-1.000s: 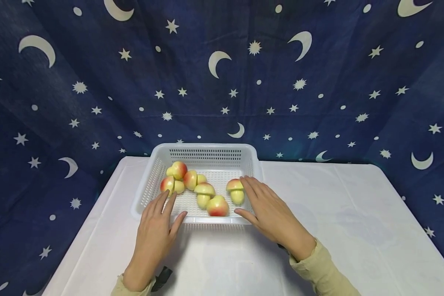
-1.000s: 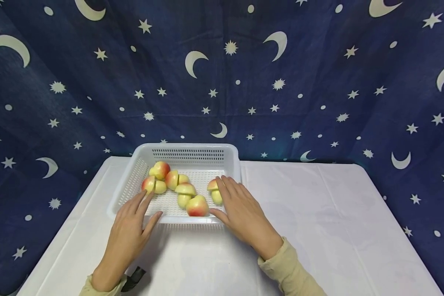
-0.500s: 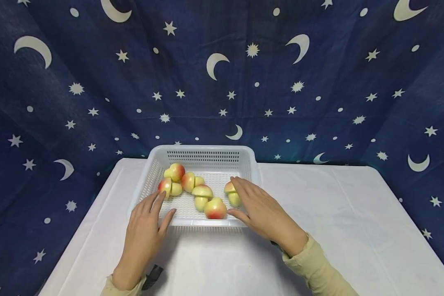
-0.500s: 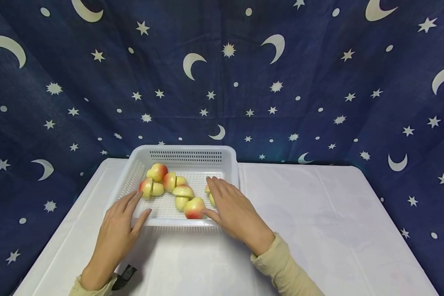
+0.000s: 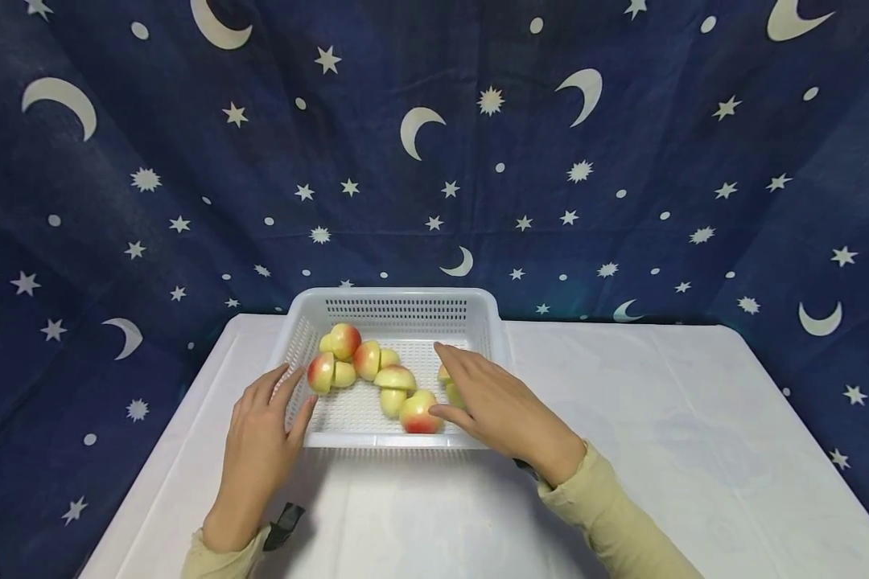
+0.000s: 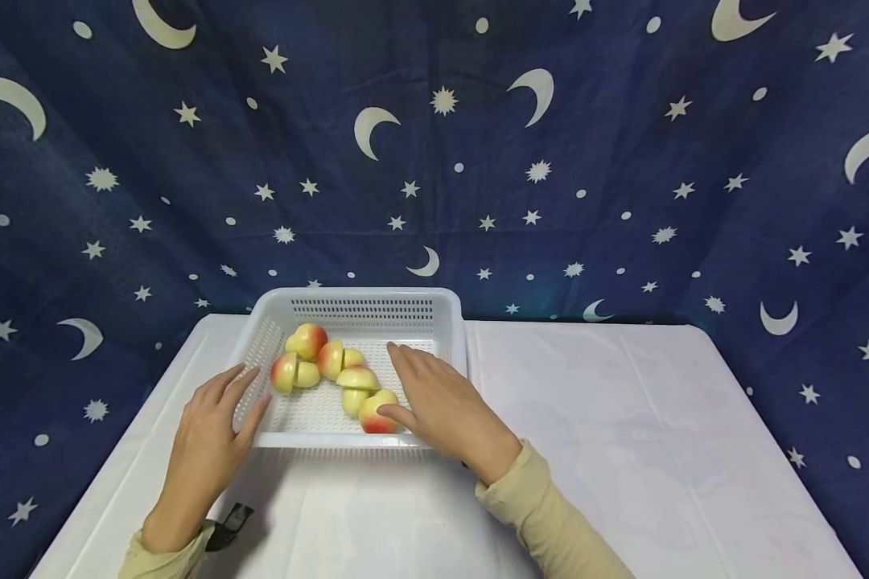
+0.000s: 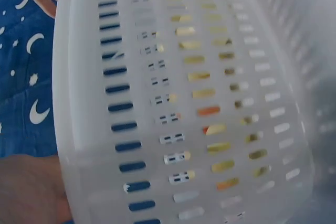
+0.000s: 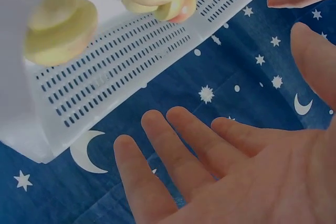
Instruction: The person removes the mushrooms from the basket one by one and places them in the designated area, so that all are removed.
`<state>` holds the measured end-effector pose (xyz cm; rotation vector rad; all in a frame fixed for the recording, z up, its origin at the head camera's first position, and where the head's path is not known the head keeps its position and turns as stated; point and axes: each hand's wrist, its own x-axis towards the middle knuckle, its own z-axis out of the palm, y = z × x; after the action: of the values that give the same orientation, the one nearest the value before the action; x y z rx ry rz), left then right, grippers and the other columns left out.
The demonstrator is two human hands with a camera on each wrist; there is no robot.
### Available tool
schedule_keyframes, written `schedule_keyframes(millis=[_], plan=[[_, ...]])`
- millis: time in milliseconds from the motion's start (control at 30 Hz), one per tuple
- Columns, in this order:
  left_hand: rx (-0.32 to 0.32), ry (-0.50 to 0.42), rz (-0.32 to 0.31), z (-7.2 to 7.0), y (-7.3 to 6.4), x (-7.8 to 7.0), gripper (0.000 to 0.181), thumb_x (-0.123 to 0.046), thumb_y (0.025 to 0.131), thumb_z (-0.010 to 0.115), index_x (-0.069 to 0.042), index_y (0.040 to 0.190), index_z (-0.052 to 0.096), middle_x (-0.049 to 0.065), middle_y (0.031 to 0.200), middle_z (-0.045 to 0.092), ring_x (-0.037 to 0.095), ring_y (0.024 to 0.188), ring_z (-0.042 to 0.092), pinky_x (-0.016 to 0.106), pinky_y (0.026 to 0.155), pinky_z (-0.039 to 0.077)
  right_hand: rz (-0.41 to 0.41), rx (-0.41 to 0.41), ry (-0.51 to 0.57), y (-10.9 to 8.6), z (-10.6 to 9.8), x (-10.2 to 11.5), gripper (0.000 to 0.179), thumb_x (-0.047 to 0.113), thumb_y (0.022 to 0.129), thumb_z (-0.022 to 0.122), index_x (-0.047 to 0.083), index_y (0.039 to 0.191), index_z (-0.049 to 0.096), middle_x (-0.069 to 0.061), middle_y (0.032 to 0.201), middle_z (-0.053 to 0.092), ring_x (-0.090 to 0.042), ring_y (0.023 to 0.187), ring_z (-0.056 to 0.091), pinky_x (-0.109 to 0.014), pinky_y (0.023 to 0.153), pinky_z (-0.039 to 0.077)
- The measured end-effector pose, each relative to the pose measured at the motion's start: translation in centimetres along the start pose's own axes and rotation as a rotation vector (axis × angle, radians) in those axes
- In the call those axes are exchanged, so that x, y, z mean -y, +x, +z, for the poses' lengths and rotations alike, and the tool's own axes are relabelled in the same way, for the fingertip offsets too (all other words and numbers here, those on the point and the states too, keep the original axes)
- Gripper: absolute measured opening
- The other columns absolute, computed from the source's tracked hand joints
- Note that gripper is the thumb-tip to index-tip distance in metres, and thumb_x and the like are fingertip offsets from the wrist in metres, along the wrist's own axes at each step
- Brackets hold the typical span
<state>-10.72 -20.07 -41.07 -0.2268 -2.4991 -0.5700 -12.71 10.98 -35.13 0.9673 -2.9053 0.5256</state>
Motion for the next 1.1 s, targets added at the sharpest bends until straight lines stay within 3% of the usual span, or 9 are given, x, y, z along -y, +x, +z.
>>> schedule_keyframes(millis=[433,767,1100], plan=[[-0.049,-0.044,-0.044,0.1,1.2,1.9,0.040,-0.009,0.087,0.071,0.001,0.126,0.063,0.026,0.130,0.058,0.047,0.120,0.050,0.062,0.098,0.039,-0.007,0.054,-0.002,2.0,-0.1,0.4,0.077,0.045,0.098,0.056,-0.001,0.153,0.029,-0.015,0.153,0.042,-0.030,0.140,0.042,-0.044,0.117,0.036],[0.034,-0.161,-0.221,0.1,2.0,2.6,0.041,-0.010,0.093,0.065,-0.001,0.132,0.059,0.022,0.138,0.054,0.043,0.128,0.047,0.062,0.105,0.037,-0.010,0.100,-0.030,3.4,-1.0,0.4,0.073,0.043,0.099,0.057,-0.002,0.151,0.032,-0.016,0.142,0.049,-0.031,0.132,0.048,-0.043,0.112,0.043],[0.026,-0.274,-0.325,0.8,2.3,3.7,0.040,0.005,0.092,0.054,0.002,0.131,0.059,0.024,0.139,0.053,0.043,0.131,0.048,0.061,0.106,0.042,0.001,0.139,-0.002,4.8,-1.3,-0.1,0.074,0.043,0.098,0.059,-0.002,0.150,0.033,-0.017,0.145,0.046,-0.031,0.136,0.044,-0.043,0.115,0.039]])
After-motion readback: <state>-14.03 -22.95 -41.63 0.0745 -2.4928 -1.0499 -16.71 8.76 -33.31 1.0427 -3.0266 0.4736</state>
